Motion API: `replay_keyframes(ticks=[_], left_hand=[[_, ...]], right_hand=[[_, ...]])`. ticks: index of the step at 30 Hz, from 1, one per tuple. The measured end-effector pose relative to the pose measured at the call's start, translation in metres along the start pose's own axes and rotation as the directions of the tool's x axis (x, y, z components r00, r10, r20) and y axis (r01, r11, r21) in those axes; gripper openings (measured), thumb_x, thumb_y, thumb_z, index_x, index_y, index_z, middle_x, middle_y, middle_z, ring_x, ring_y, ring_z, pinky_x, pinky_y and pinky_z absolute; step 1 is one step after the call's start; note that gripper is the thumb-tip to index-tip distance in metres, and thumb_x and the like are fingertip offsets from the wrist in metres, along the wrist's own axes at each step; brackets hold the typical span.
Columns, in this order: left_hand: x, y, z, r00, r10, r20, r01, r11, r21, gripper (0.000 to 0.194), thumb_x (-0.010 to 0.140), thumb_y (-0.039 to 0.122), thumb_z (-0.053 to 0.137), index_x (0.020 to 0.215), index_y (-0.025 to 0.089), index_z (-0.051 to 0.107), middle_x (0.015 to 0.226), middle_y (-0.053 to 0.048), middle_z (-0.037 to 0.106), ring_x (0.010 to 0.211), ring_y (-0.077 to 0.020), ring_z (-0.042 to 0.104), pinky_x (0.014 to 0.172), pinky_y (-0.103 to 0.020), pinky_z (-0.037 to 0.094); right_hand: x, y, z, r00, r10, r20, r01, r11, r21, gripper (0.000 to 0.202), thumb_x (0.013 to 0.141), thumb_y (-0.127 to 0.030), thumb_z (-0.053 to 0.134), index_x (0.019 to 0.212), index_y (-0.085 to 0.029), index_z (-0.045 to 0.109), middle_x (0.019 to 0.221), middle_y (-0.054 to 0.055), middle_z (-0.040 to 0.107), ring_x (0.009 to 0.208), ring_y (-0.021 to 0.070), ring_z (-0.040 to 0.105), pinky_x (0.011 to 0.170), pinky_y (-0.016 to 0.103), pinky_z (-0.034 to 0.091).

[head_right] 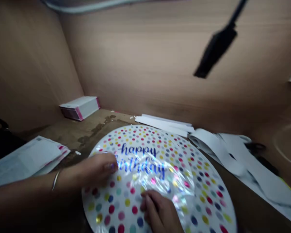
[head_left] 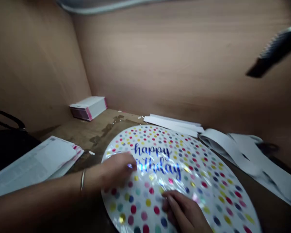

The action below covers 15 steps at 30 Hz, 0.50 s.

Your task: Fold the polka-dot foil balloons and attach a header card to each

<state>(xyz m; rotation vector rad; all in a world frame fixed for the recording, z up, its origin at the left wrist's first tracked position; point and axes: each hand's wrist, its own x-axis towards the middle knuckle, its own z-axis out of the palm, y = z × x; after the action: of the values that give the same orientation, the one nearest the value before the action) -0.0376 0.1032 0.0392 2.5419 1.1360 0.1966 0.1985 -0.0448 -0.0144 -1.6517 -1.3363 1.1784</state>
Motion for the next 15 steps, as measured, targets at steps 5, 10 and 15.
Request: replay_keyframes(ticks=[5, 10, 15], left_hand=[[-0.076, 0.065, 0.051, 0.825, 0.543, 0.159, -0.539, 0.839, -0.068, 0.056, 0.074, 0.038, 0.072, 0.124, 0.023, 0.053, 0.125, -0.009, 0.055, 0.118, -0.0286, 0.046, 0.099, -0.037, 0.042], [-0.091, 0.066, 0.061, 0.813, 0.568, 0.13, -0.575, 0.818, 0.024, 0.03, 0.089, 0.008, 0.042, 0.114, 0.014, 0.059, 0.107, -0.011, 0.064, 0.099, -0.022, 0.057, 0.091, -0.034, 0.045], [-0.072, 0.069, 0.061, 0.968, 0.2, 0.154, -0.149, 0.945, -0.293, 0.006, 0.08, 0.017, 0.06, 0.077, 0.016, 0.065, 0.08, -0.002, 0.064, 0.074, -0.0145, 0.058, 0.066, -0.022, 0.044]], right_hand=[[-0.039, -0.013, -0.024, 0.972, -0.231, -0.051, 0.194, 0.901, -0.388, 0.03, 0.091, -0.037, 0.043, 0.106, -0.021, 0.064, 0.096, 0.008, 0.069, 0.085, 0.0208, 0.065, 0.076, 0.035, 0.053], [-0.081, 0.007, -0.032, 0.942, -0.325, 0.081, 0.302, 0.718, -0.627, 0.029, 0.091, -0.027, 0.043, 0.11, -0.024, 0.065, 0.12, 0.008, 0.063, 0.112, 0.0229, 0.057, 0.095, 0.041, 0.048], [-0.095, 0.019, -0.03, 0.938, -0.343, 0.054, 0.29, 0.689, -0.664, 0.032, 0.092, -0.027, 0.042, 0.115, -0.023, 0.062, 0.126, 0.007, 0.059, 0.118, 0.0213, 0.054, 0.099, 0.042, 0.047]])
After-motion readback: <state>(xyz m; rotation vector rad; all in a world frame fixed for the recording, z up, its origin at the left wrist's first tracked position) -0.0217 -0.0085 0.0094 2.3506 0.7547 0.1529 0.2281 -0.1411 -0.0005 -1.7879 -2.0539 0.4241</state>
